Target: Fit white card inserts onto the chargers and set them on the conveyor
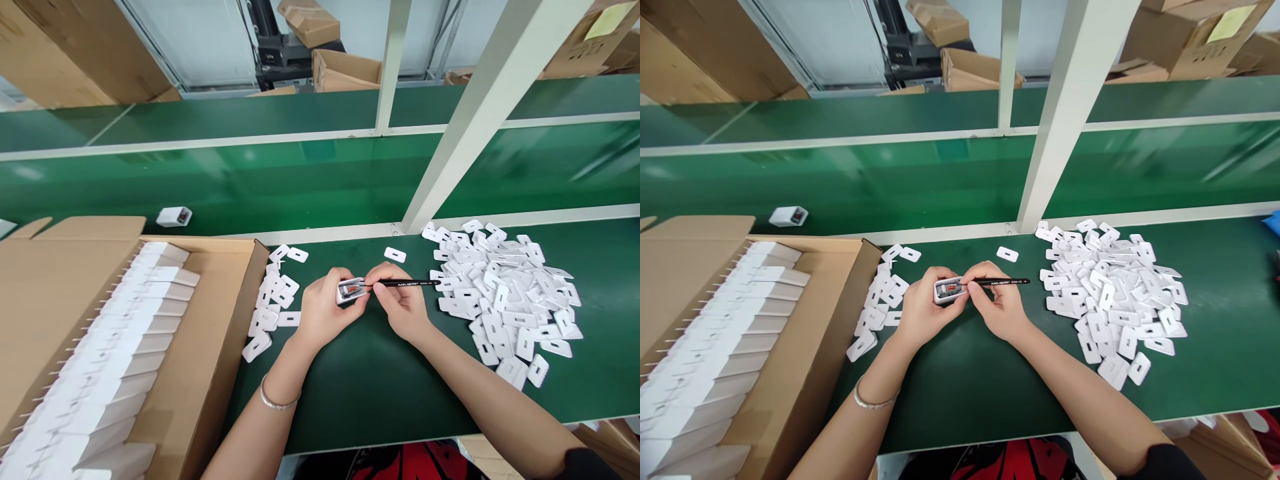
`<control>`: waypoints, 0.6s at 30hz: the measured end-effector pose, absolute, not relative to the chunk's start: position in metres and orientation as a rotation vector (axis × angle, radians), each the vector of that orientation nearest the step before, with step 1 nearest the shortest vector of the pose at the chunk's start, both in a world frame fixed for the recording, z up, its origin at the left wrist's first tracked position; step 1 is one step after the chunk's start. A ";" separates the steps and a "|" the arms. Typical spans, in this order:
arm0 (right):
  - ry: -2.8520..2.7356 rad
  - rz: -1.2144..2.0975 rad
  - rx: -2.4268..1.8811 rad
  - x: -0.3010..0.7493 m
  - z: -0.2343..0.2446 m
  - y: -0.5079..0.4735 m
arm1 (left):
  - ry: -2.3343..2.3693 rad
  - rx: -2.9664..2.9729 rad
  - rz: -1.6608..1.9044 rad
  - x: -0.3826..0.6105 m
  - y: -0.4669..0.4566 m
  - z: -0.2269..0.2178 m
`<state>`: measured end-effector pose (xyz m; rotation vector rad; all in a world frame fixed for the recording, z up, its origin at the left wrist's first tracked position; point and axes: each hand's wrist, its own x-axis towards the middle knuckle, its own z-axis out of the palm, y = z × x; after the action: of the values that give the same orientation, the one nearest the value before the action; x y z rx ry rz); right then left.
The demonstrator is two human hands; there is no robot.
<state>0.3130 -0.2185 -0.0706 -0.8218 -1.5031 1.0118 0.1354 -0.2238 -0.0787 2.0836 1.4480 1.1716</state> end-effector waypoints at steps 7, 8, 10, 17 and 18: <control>-1.460 0.885 -0.743 0.314 -0.074 -0.219 | 1.185 1.930 1.193 0.135 -0.223 -0.080; -1.478 0.872 -0.742 0.315 -0.074 -0.219 | 1.185 1.933 1.191 0.136 -0.223 -0.080; -1.527 0.830 -0.750 0.315 -0.075 -0.220 | 1.186 1.947 1.194 0.135 -0.223 -0.081; -1.749 0.641 -0.771 0.315 -0.077 -0.217 | 1.300 2.204 1.170 0.133 -0.217 -0.088; -1.737 0.650 -0.779 0.315 -0.078 -0.216 | 1.313 2.227 1.168 0.133 -0.217 -0.089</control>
<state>0.3155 -0.2161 -0.0777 -0.7787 -1.7373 0.6498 0.1327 -0.2166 -0.0893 2.2268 1.3132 1.1679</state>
